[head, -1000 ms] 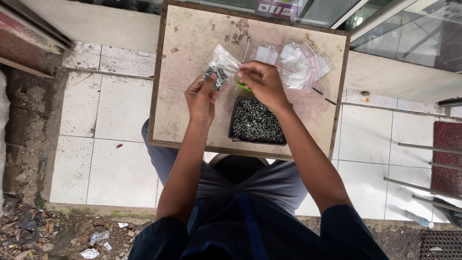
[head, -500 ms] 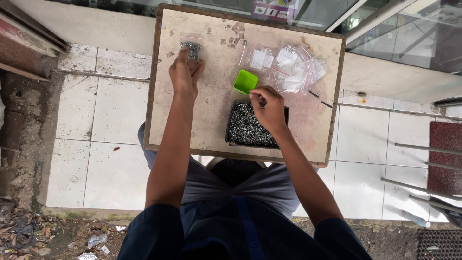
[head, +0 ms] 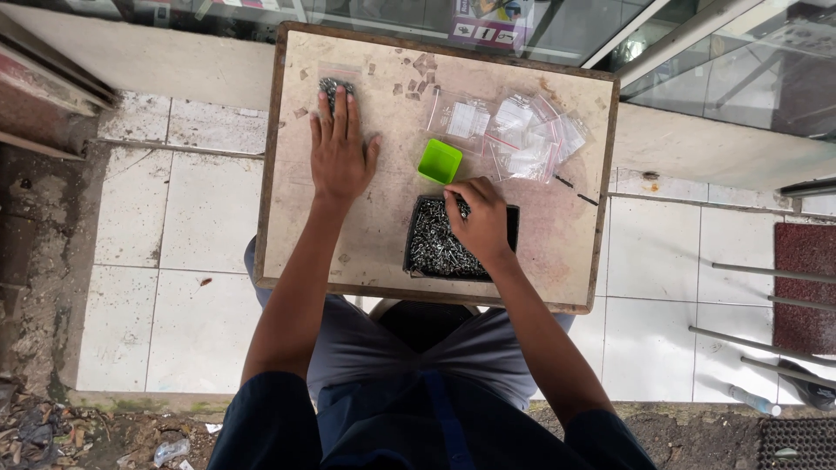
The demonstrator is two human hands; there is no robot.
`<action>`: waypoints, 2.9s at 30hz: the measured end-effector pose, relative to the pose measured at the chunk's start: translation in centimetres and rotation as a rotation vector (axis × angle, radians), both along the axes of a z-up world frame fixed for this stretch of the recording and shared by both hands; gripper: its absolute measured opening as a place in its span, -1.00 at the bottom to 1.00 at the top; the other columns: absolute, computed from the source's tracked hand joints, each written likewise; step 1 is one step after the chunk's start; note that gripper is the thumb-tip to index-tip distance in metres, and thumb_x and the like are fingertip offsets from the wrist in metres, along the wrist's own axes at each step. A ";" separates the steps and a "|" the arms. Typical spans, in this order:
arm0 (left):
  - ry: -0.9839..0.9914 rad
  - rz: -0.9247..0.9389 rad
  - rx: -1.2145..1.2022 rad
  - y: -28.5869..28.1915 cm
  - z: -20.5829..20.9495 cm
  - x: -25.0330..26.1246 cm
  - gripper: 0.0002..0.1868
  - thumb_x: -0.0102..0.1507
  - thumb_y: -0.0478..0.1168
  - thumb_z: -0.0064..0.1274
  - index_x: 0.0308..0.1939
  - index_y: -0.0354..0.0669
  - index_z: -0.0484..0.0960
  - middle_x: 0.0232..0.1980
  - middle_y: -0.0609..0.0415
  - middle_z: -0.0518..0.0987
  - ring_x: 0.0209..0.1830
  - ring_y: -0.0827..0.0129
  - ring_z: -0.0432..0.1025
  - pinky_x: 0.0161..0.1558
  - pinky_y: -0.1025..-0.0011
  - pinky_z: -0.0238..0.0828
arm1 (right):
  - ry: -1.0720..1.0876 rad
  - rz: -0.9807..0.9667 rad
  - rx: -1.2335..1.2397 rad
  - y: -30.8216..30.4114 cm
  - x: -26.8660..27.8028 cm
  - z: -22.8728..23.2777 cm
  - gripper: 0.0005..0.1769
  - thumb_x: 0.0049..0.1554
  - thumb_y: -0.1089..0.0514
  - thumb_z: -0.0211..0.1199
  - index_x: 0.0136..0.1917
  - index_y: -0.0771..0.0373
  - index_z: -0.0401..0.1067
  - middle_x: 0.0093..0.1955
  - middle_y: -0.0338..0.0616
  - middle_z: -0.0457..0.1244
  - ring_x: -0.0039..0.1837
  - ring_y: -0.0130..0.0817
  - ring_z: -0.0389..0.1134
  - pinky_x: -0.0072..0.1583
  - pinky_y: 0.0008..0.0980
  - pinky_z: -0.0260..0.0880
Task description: Sorting and placing small screws into individual plastic bags from a central tray.
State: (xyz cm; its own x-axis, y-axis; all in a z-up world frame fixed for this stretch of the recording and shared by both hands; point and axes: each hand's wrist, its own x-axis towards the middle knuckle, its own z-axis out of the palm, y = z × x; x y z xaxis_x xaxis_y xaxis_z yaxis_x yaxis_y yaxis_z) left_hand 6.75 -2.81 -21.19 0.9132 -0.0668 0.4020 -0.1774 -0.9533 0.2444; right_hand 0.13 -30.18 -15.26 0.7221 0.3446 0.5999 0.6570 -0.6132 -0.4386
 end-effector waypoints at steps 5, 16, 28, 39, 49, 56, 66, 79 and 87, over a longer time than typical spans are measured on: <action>0.026 0.036 0.018 -0.1 -0.1 2.3 -0.20 0.61 0.24 -0.43 0.74 -0.27 0.00 0.79 -0.13 -0.05 0.79 -0.20 -0.18 0.68 -0.29 -0.10 | -0.017 -0.020 -0.026 0.4 -0.3 0.0 -0.94 0.28 0.33 0.29 0.00 0.37 0.57 -0.11 -0.05 0.42 -0.05 -0.14 0.38 0.00 -0.19 0.44; 0.012 0.003 0.022 -1.8 1.4 0.8 -0.12 0.59 0.29 -0.31 0.74 -0.32 -0.03 0.79 -0.25 -0.11 0.80 -0.19 -0.23 0.74 -0.16 -0.16 | -0.072 -0.060 -0.061 0.4 0.1 -0.2 -0.94 0.24 0.30 0.28 -0.07 0.30 0.55 -0.18 -0.12 0.42 -0.12 -0.16 0.41 -0.04 -0.19 0.40; 0.418 0.136 -0.325 -11.1 -1.6 11.8 -0.61 0.02 0.12 0.42 -0.23 0.08 0.67 -0.23 -0.04 0.69 -0.20 -0.26 0.68 -0.34 -0.15 0.67 | 0.034 -0.091 -0.067 0.0 0.3 -0.3 -0.87 0.37 0.16 0.26 -0.02 0.14 0.58 -0.29 -0.24 0.30 -0.18 -0.31 0.46 -0.11 -0.33 0.50; 0.413 0.036 -1.507 -6.0 7.6 -0.2 -0.80 0.29 -0.27 0.28 -0.01 -0.15 0.82 -0.32 0.11 0.61 -0.43 0.62 0.29 -0.42 0.54 0.20 | -0.023 -0.089 -0.050 -0.1 0.7 -0.9 -0.92 0.29 0.18 0.29 -0.04 0.10 0.59 -0.33 -0.28 0.28 -0.24 -0.33 0.42 -0.20 -0.42 0.44; -0.083 -0.353 -0.965 -2.0 12.9 -7.5 -0.80 0.19 -0.54 0.20 -0.27 -0.15 0.67 -0.33 0.04 0.65 -0.59 0.39 0.33 -0.50 0.45 0.27 | 0.187 0.044 0.300 0.1 -1.2 2.9 -0.86 0.34 0.21 0.30 0.14 0.15 0.62 -0.13 -0.16 0.40 -0.03 -0.21 0.48 -0.07 -0.31 0.52; -0.289 -0.637 -0.052 -4.5 16.3 -12.5 -0.74 0.13 -0.54 0.31 -0.43 -0.02 0.76 -0.23 0.17 0.62 -0.37 0.40 0.45 -0.40 0.54 0.44 | 0.857 0.337 0.609 1.9 -5.7 5.8 -0.71 0.31 0.25 0.29 0.27 0.38 0.46 -0.09 0.08 0.34 -0.09 -0.19 0.49 -0.11 -0.24 0.62; -0.551 -0.763 0.074 -4.9 17.9 -13.0 -0.75 0.31 -0.31 0.31 -0.44 -0.08 0.61 -0.21 0.06 0.44 -0.14 0.15 0.43 -0.21 0.31 0.40 | 1.100 0.361 0.617 2.8 -4.3 0.7 -0.61 0.09 0.52 0.35 0.17 0.40 0.37 -0.16 -0.02 0.26 -0.15 -0.26 0.44 -0.19 -0.28 0.60; 0.092 -0.456 -1.287 -2.3 14.8 -14.1 0.03 0.19 -0.09 0.53 0.62 -0.05 0.23 0.57 -0.05 0.29 0.48 0.13 0.27 0.40 0.08 0.33 | 0.931 0.400 1.180 3.2 -6.0 4.0 -0.77 0.18 0.41 0.38 -0.09 0.31 0.32 -0.20 -0.15 0.19 -0.24 -0.50 0.34 -0.24 -0.58 0.40; 0.108 -0.295 -1.730 -5.8 11.7 -15.2 -0.94 0.30 -0.48 0.28 -0.16 -0.44 0.75 -0.37 -0.27 0.68 -0.48 0.16 0.62 -0.38 0.30 0.63 | 0.883 0.295 1.175 4.0 -7.1 6.0 -0.81 0.24 0.36 0.33 0.13 0.41 0.46 -0.13 -0.06 0.33 -0.18 -0.40 0.42 -0.20 -0.49 0.49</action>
